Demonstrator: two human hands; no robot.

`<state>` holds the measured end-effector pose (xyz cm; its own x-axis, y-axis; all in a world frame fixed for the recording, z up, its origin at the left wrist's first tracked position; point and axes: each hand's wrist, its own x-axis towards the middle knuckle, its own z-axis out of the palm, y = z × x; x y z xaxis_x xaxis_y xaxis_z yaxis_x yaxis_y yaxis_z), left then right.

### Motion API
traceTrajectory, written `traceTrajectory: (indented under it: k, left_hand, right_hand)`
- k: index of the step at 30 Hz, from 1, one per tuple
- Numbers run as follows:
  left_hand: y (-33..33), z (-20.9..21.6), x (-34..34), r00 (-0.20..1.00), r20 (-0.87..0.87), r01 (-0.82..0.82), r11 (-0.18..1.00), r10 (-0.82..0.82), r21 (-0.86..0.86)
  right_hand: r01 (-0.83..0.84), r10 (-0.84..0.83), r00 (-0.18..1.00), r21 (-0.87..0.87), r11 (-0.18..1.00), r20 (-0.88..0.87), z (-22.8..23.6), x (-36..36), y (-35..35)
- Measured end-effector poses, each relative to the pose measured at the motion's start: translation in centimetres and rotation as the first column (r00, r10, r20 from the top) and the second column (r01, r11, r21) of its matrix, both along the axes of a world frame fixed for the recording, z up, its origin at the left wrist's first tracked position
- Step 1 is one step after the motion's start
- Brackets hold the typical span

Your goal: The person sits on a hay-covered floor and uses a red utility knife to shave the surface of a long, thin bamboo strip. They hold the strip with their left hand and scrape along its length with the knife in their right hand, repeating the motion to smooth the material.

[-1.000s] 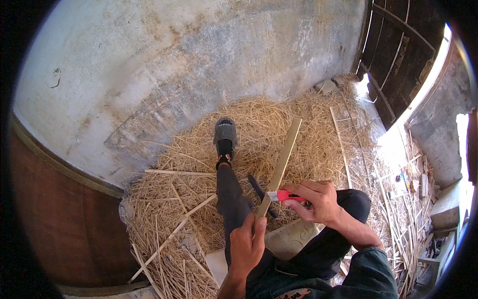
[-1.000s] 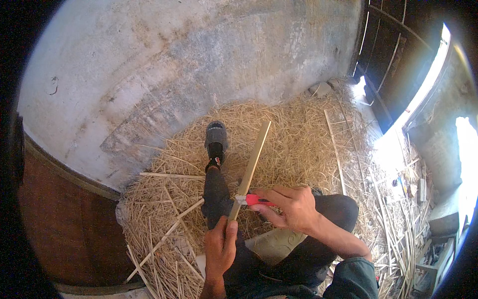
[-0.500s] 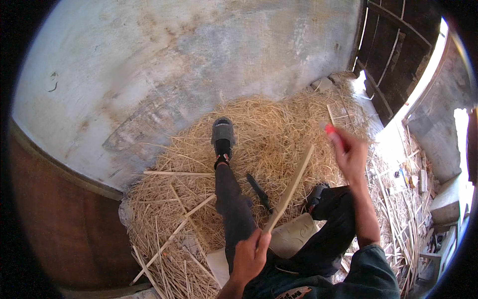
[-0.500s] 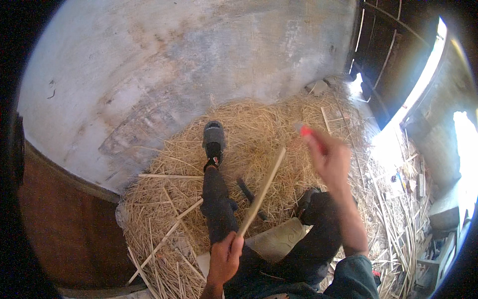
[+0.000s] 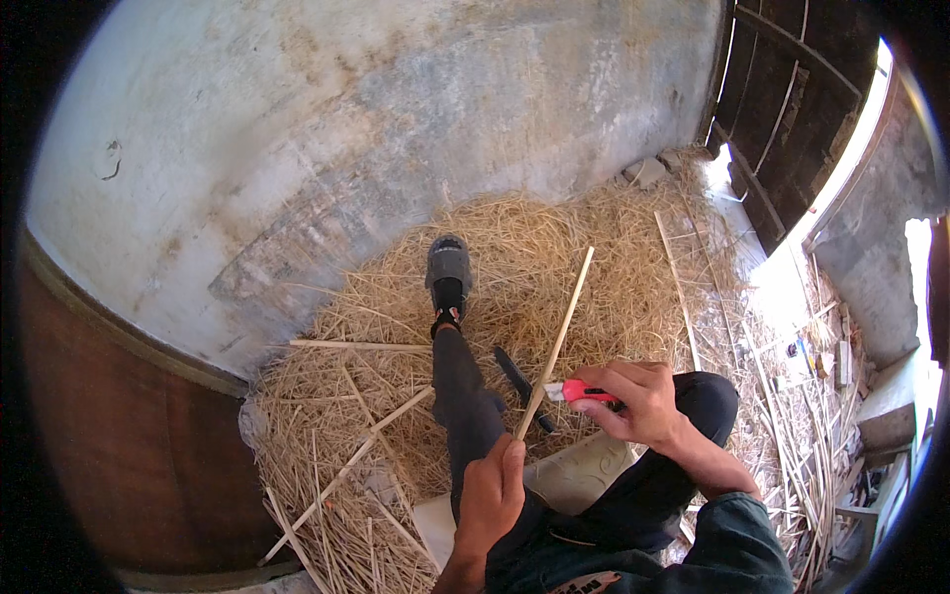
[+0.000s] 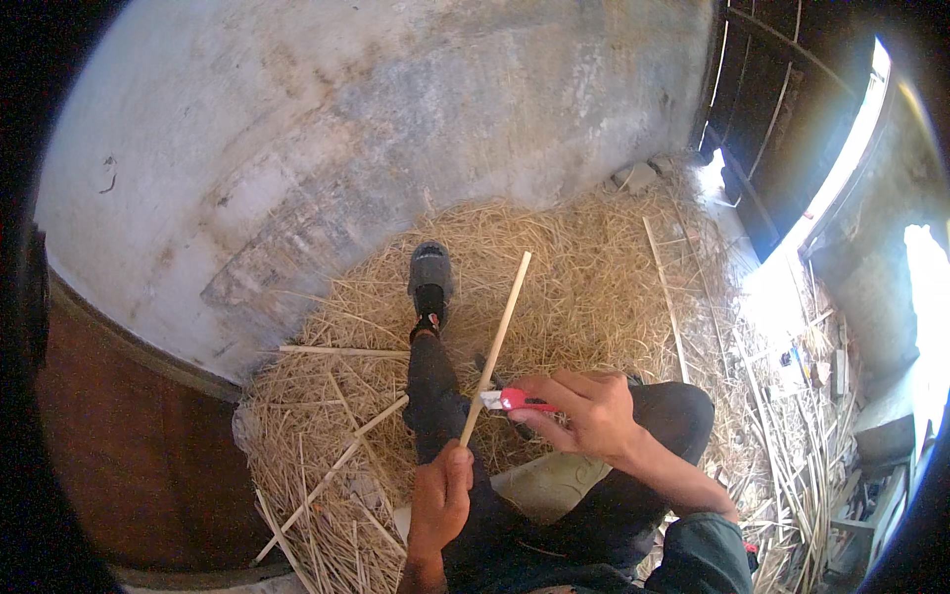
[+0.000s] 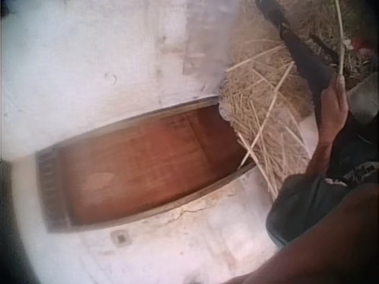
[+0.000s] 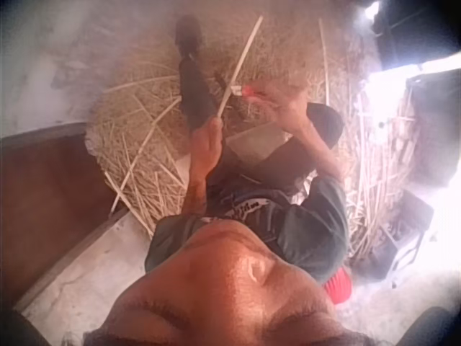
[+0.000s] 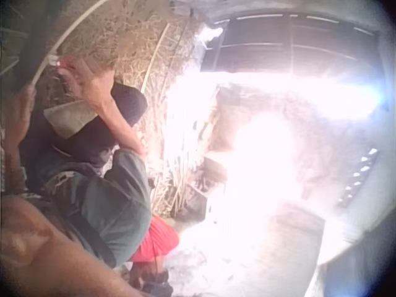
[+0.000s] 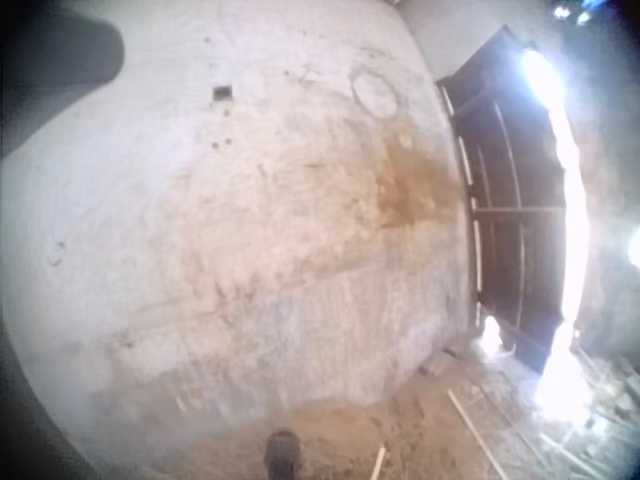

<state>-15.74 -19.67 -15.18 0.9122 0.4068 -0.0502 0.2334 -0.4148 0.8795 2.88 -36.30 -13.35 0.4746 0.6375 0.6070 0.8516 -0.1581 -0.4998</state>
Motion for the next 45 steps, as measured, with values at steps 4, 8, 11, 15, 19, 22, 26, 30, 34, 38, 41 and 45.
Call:
traceTrajectory:
  k: [4,8,11,15,19,22,26,30,34,38,41,45]
  left_hand:
    - [-0.8,1.0,0.6,1.0,-0.018,-0.008,0.991,0.011,0.137]
    - [-1.0,0.5,0.9,1.0,-0.012,-0.02,0.982,0.023,0.189]
    - [-1.0,0.1,1.0,0.999,-0.036,-0.025,0.976,0.034,0.217]
    - [-1.0,-0.2,0.0,0.993,-0.115,-0.009,0.979,0.033,0.203]
    - [-2.5,-0.6,-3.5,0.997,-0.08,0.011,0.996,-0.004,0.084]
    - [-0.9,-1.6,-3.5,0.986,-0.16,0.043,0.996,-0.055,-0.079]
    - [0.3,-1.7,-2.2,0.987,-0.146,0.04,0.983,-0.067,-0.181]
    - [-0.4,-0.6,-0.8,0.998,0.008,0.056,0.996,-0.056,-0.075]
    - [-1.4,-0.2,-0.2,1.0,-0.011,-0.024,0.985,0.026,0.172]
    - [-1.6,-0.4,0.0,0.998,-0.03,-0.044,0.967,0.054,0.253]
    - [-1.7,-0.5,0.1,0.998,-0.051,-0.031,0.966,0.045,0.256]
    - [-1.9,-0.6,0.1,0.996,-0.074,-0.025,0.948,0.051,0.318]
  right_hand:
    - [0.005,-0.005,1.0,-0.005,1.0,-0.013,-0.3,-0.6,0.6]
    - [0.041,-0.04,0.999,-0.05,0.998,0.006,-0.8,-0.5,0.6]
    - [0.07,-0.07,0.997,-0.088,0.994,0.014,-0.6,-0.6,0.5]
    - [0.243,-0.242,0.966,0.0,0.97,-0.095,-1.7,1.3,0.0]
    - [0.64,-0.641,0.719,-0.103,0.761,-0.268,0.5,8.4,-3.9]
    - [0.555,-0.539,0.799,-0.017,0.831,-0.267,0.6,7.3,-4.8]
    - [0.212,-0.215,0.936,-0.039,0.976,-0.28,0.6,3.5,-3.2]
    - [-0.009,-0.003,0.993,-0.096,0.995,-0.116,0.2,0.2,-1.1]
    - [0.029,-0.038,0.994,-0.085,0.996,-0.106,-0.4,-1.0,-0.1]
    - [0.008,-0.018,0.994,-0.086,0.996,-0.109,-0.2,-0.7,-0.1]
    - [0.008,-0.017,0.994,-0.082,0.997,-0.107,-0.5,-0.7,-0.3]
    - [0.009,-0.017,0.998,-0.12,0.993,-0.068,-0.2,-0.4,-0.5]
